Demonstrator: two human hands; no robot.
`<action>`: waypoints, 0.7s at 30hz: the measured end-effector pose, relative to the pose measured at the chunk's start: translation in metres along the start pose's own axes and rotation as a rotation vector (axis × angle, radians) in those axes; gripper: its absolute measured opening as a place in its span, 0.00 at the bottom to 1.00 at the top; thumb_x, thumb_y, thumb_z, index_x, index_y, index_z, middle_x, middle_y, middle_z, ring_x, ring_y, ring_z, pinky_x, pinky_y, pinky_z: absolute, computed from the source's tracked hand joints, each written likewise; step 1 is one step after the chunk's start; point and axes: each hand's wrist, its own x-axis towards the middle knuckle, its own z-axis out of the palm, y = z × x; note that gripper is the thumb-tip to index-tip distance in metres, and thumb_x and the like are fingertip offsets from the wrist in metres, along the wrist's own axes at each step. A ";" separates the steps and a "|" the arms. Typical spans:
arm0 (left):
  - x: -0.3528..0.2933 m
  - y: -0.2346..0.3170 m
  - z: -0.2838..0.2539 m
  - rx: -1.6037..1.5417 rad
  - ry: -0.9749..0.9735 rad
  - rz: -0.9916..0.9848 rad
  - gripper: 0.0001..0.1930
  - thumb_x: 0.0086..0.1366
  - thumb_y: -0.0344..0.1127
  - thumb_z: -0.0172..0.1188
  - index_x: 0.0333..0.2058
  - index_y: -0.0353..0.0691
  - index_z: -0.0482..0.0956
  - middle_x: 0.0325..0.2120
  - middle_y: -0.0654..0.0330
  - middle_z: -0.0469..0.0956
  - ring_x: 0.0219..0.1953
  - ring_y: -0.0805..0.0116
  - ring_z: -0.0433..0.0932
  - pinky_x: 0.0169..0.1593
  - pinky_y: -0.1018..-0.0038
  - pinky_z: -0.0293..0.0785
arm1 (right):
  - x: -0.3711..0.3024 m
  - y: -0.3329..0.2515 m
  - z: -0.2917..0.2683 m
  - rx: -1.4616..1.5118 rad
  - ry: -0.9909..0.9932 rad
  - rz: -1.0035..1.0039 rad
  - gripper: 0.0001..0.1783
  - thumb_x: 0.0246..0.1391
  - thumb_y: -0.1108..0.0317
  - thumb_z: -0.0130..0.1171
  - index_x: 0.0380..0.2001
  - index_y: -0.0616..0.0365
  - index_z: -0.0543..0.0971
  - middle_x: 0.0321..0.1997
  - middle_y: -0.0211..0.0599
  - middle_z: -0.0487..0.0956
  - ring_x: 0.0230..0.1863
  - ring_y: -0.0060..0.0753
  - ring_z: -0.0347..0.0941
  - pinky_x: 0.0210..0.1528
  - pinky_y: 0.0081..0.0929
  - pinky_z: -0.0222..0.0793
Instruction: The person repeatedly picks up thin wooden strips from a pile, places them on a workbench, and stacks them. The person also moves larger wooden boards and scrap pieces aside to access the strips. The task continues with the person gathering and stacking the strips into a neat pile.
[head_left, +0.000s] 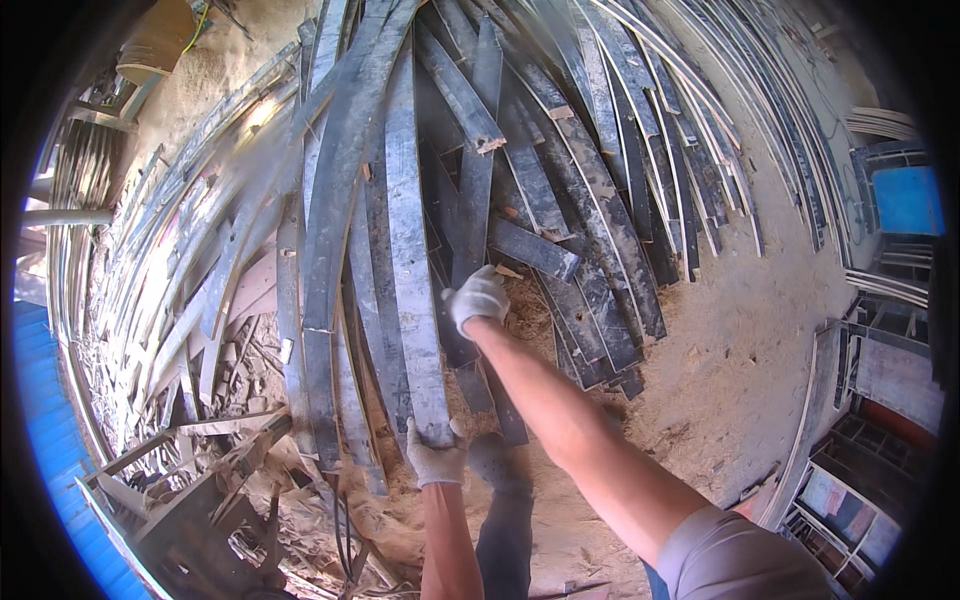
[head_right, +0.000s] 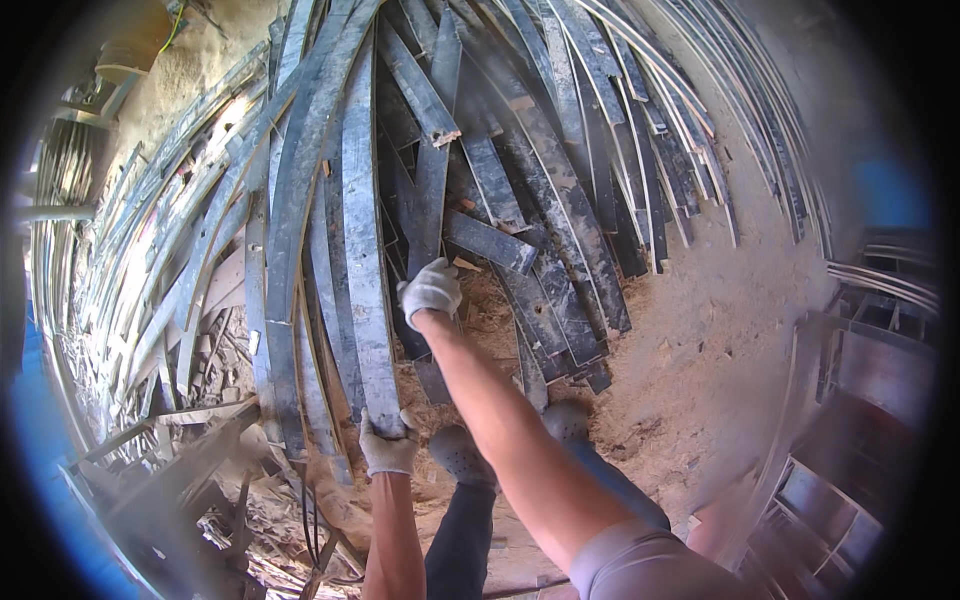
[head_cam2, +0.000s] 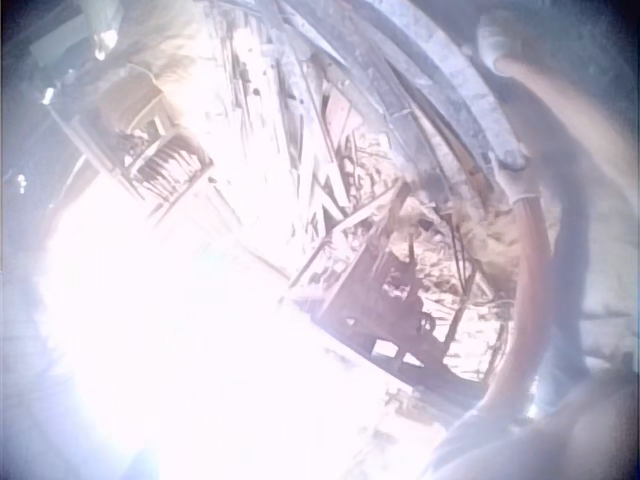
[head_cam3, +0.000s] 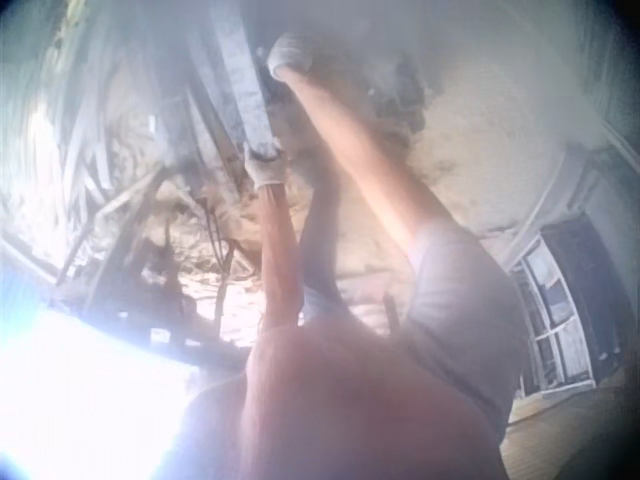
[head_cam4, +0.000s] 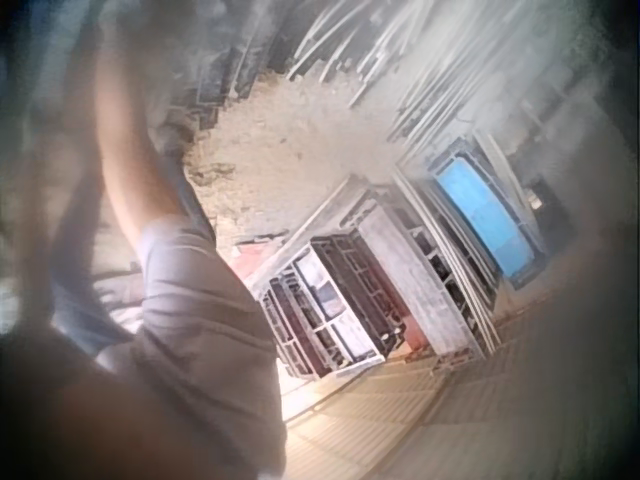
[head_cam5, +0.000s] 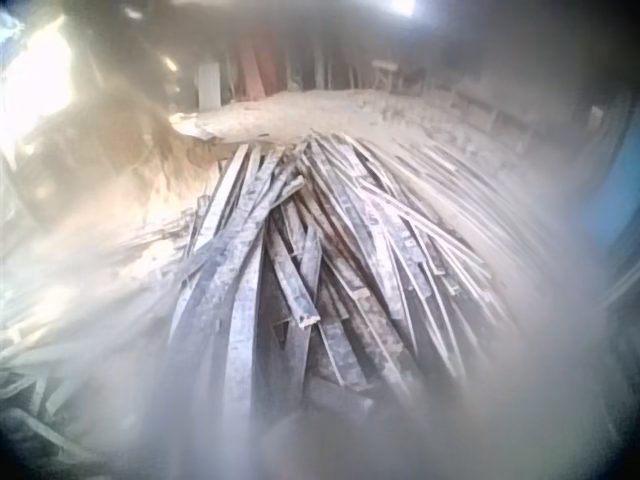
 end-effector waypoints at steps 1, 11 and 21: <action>-0.001 -0.009 0.013 0.043 0.005 -0.022 0.13 0.72 0.50 0.63 0.47 0.52 0.86 0.42 0.67 0.88 0.43 0.62 0.84 0.41 0.58 0.83 | 0.031 0.035 0.015 0.008 0.060 0.113 0.49 0.50 0.43 0.74 0.61 0.70 0.67 0.52 0.57 0.81 0.51 0.51 0.84 0.52 0.44 0.81; -0.020 0.005 0.020 0.035 0.122 0.022 0.14 0.74 0.51 0.58 0.42 0.51 0.85 0.37 0.65 0.87 0.37 0.60 0.84 0.38 0.59 0.84 | 0.003 0.018 -0.006 0.044 0.118 -0.030 0.57 0.47 0.21 0.66 0.55 0.68 0.69 0.51 0.56 0.83 0.48 0.58 0.84 0.53 0.48 0.80; -0.010 -0.020 -0.041 -2.065 0.459 -1.138 0.12 0.71 0.47 0.58 0.43 0.52 0.86 0.45 0.71 0.86 0.44 0.63 0.84 0.66 0.47 0.65 | -0.011 0.110 -0.063 0.264 0.050 0.020 0.48 0.42 0.45 0.79 0.58 0.68 0.73 0.52 0.61 0.84 0.54 0.62 0.82 0.56 0.49 0.79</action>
